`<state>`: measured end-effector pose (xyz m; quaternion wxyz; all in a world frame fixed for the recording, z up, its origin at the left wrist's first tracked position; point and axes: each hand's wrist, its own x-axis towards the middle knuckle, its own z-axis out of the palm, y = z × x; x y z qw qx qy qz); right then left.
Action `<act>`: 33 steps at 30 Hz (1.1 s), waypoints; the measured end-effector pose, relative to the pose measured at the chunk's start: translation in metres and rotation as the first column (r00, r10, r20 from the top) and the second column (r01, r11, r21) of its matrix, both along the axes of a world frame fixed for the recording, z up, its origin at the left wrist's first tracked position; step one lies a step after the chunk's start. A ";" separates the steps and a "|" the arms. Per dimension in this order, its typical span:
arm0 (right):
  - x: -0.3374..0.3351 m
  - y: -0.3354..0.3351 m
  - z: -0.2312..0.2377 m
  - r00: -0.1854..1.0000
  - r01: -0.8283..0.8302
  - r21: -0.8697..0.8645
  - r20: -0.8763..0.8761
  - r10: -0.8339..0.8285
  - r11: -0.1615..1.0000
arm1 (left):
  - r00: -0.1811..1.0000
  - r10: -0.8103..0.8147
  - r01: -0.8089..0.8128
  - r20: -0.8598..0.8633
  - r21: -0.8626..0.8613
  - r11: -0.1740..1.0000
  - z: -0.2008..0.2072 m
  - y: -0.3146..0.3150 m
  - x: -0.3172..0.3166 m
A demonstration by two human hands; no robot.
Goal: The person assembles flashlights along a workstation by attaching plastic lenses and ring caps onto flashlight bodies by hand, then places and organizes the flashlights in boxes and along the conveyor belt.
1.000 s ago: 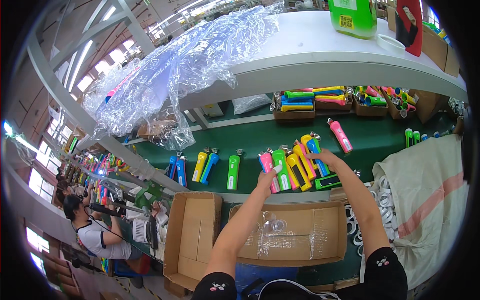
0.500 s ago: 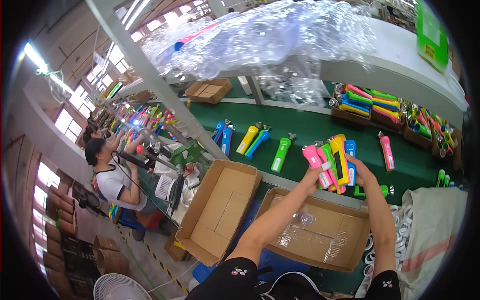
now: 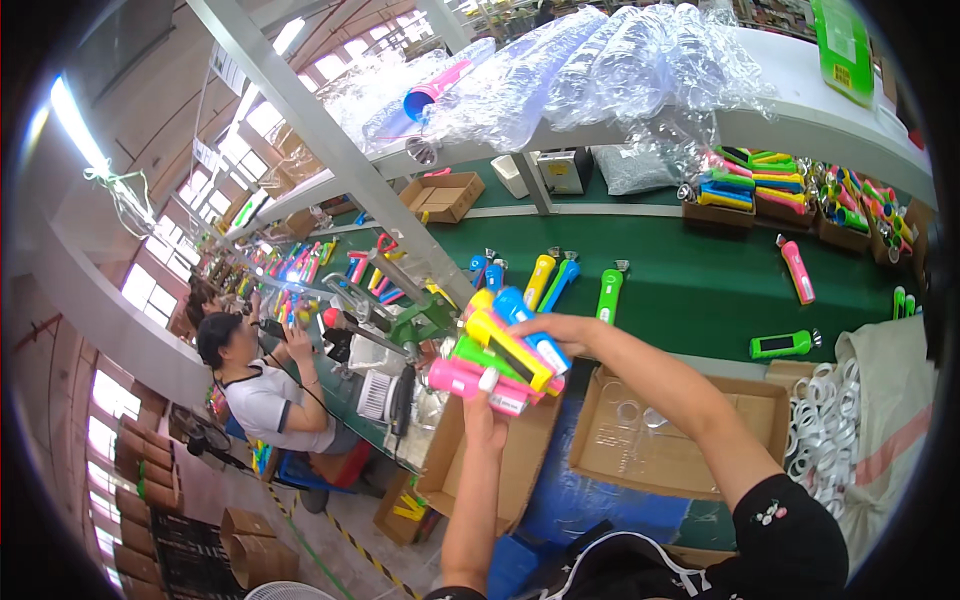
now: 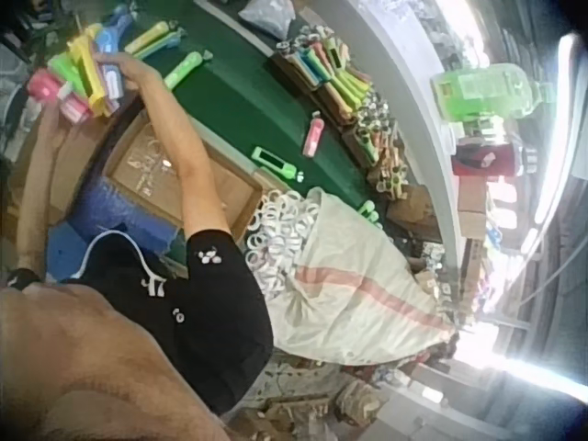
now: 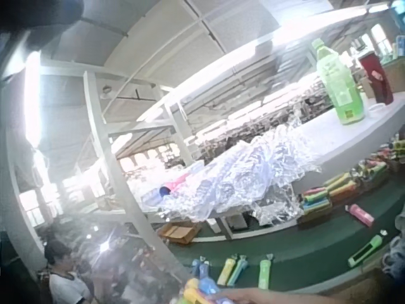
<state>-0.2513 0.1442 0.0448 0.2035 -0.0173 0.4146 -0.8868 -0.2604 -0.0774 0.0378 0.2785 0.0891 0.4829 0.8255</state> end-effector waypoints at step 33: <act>0.437 0.242 -0.069 0.856 -0.282 0.866 0.032 -0.516 -0.413 | 0.663 -0.050 -0.441 -0.747 -0.444 0.780 -0.026 -0.030 0.067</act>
